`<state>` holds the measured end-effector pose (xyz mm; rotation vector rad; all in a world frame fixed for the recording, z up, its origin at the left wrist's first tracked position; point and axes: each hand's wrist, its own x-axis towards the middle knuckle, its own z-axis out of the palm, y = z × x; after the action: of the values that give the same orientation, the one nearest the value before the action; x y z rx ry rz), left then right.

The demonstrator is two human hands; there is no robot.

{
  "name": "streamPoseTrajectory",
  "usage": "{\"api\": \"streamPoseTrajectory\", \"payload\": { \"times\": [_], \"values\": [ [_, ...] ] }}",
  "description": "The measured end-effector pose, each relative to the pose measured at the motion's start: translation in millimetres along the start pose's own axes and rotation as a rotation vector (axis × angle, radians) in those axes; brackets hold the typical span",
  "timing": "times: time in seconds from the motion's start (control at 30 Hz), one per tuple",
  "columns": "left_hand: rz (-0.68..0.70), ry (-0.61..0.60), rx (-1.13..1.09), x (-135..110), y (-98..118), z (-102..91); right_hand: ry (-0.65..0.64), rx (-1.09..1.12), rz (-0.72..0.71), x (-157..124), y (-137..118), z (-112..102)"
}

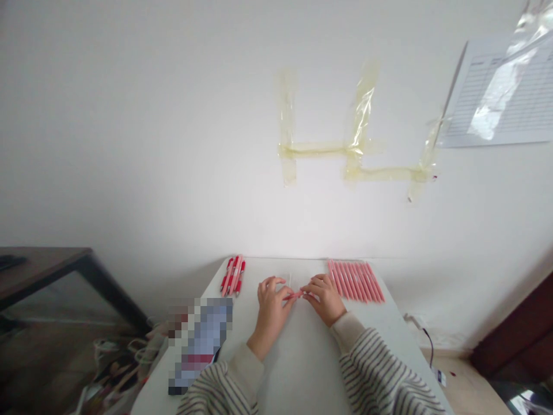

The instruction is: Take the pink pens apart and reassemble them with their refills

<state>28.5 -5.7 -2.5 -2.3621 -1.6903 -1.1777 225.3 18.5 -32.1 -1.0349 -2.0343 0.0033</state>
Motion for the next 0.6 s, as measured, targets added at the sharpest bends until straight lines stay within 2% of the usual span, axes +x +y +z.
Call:
{"api": "streamPoseTrajectory", "payload": {
  "times": [0.37,0.6],
  "values": [
    [-0.039,-0.045,-0.007,0,-3,-1.8,0.055,0.095,0.047,-1,7,6],
    [-0.056,-0.013,0.005,0,-9,-1.9,0.076,0.099,0.099,-1,11,2]
  ]
}}
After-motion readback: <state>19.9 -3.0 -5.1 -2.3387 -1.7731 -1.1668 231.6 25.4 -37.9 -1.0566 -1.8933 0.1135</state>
